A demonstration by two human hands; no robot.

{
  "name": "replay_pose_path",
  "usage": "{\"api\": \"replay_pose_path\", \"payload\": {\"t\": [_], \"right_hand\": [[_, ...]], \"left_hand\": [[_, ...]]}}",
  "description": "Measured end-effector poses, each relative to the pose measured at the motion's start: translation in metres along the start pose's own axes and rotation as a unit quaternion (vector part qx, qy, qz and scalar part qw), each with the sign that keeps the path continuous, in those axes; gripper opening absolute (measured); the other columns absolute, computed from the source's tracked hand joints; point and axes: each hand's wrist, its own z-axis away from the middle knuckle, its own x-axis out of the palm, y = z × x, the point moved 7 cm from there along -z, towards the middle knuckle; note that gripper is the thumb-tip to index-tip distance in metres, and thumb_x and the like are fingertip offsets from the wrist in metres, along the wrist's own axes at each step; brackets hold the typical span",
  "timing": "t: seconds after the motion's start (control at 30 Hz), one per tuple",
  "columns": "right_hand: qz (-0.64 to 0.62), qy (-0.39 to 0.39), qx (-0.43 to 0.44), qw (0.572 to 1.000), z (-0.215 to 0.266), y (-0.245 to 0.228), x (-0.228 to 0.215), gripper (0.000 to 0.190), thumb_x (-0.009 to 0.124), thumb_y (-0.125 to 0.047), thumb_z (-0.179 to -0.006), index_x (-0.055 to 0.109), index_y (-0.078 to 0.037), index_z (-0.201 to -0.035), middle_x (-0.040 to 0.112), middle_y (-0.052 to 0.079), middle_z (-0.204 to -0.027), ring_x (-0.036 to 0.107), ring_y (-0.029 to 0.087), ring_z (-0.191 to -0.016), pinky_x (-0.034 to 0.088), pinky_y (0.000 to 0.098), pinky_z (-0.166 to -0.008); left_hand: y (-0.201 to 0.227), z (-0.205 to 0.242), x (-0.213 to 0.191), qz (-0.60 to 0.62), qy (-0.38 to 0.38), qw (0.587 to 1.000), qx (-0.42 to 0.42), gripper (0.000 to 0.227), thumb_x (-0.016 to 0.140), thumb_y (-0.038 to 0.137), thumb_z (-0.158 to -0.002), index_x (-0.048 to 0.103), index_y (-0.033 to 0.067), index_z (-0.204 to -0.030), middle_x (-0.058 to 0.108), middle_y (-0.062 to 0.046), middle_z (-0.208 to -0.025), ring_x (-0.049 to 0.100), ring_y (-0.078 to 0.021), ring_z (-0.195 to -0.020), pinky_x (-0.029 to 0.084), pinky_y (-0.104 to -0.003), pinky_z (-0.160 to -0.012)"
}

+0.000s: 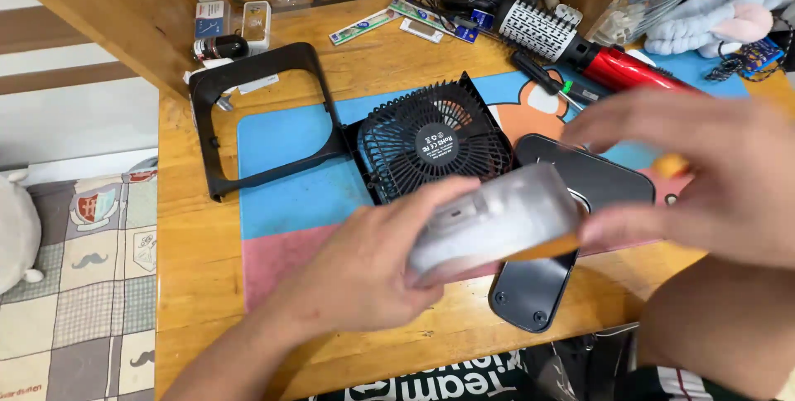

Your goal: Disassembling a small portable fan by removing screws with a screwdriver and prying the plastic housing apart.

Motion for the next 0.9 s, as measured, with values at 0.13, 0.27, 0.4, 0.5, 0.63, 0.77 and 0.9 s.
{"api": "replay_pose_path", "payload": {"t": [0.13,0.27,0.4,0.5,0.63,0.77,0.9], "right_hand": [[-0.004,-0.021,-0.153,0.988,0.005,-0.039,0.034,0.100,0.102,-0.067,-0.052,0.079,-0.015,-0.134,0.078,0.008,-0.150,0.079,0.025,-0.129,0.059,0.0440,-0.114],[0.024,-0.022,-0.160,0.987,0.011,-0.048,0.067,0.081,0.092,-0.057,-0.080,0.072,-0.014,-0.145,0.080,0.001,-0.139,0.075,0.027,-0.128,0.059,0.0450,-0.106],[0.027,0.018,-0.175,0.984,0.011,-0.042,0.069,0.051,0.072,-0.050,-0.099,0.076,-0.010,-0.130,0.084,0.003,-0.119,0.085,0.024,-0.109,0.065,0.0389,-0.093],[0.045,0.043,-0.167,0.984,0.023,-0.022,0.063,0.060,0.065,-0.061,-0.095,0.080,-0.012,-0.127,0.087,0.001,-0.121,0.087,0.020,-0.108,0.065,0.0347,-0.083],[-0.059,0.062,-0.185,0.979,0.028,-0.004,0.055,0.057,0.073,-0.051,-0.085,0.079,0.000,-0.109,0.086,0.013,-0.108,0.089,0.027,-0.098,0.075,0.0397,-0.091],[-0.071,0.013,-0.194,0.978,0.029,0.018,0.066,0.061,0.080,-0.056,-0.081,0.072,-0.006,-0.115,0.087,0.013,-0.114,0.092,0.030,-0.106,0.078,0.0380,-0.090],[-0.068,-0.063,-0.180,0.979,0.032,0.046,0.076,0.073,0.087,-0.056,-0.076,0.064,-0.010,-0.127,0.084,0.017,-0.133,0.090,0.031,-0.124,0.077,0.0387,-0.099]], "left_hand": [[0.007,0.007,0.013,-0.039,0.058,0.990,0.123,0.075,0.069,0.015,-0.085,0.046,0.0196,-0.157,0.075,-0.012,-0.152,0.082,-0.0417,-0.114,0.065,-0.057,-0.087],[0.002,0.013,0.026,-0.078,0.138,0.971,0.177,0.072,0.073,0.016,-0.091,0.052,0.0156,-0.160,0.077,-0.017,-0.153,0.082,-0.0386,-0.124,0.067,-0.053,-0.103],[0.002,0.022,0.031,-0.070,0.186,0.965,0.169,0.053,0.075,0.026,-0.098,0.059,0.0145,-0.147,0.079,-0.013,-0.148,0.083,-0.0317,-0.126,0.067,-0.046,-0.106],[0.007,0.037,0.015,-0.039,0.235,0.945,0.225,0.049,0.082,0.034,-0.105,0.064,0.0066,-0.141,0.076,-0.017,-0.146,0.086,-0.0323,-0.123,0.070,-0.044,-0.105],[-0.044,0.053,0.015,-0.064,0.213,0.926,0.304,0.076,0.078,0.067,-0.099,0.072,0.0036,-0.140,0.079,-0.018,-0.136,0.082,-0.0355,-0.124,0.068,-0.056,-0.115],[-0.086,0.051,0.008,-0.120,0.254,0.928,0.247,0.039,0.079,0.041,-0.106,0.078,0.0059,-0.124,0.082,-0.012,-0.124,0.078,-0.0309,-0.113,0.061,-0.051,-0.106],[-0.101,0.047,0.007,-0.108,0.253,0.932,0.236,0.022,0.078,0.021,-0.113,0.078,0.0054,-0.129,0.078,-0.010,-0.128,0.073,-0.0325,-0.122,0.059,-0.051,-0.108]]}}
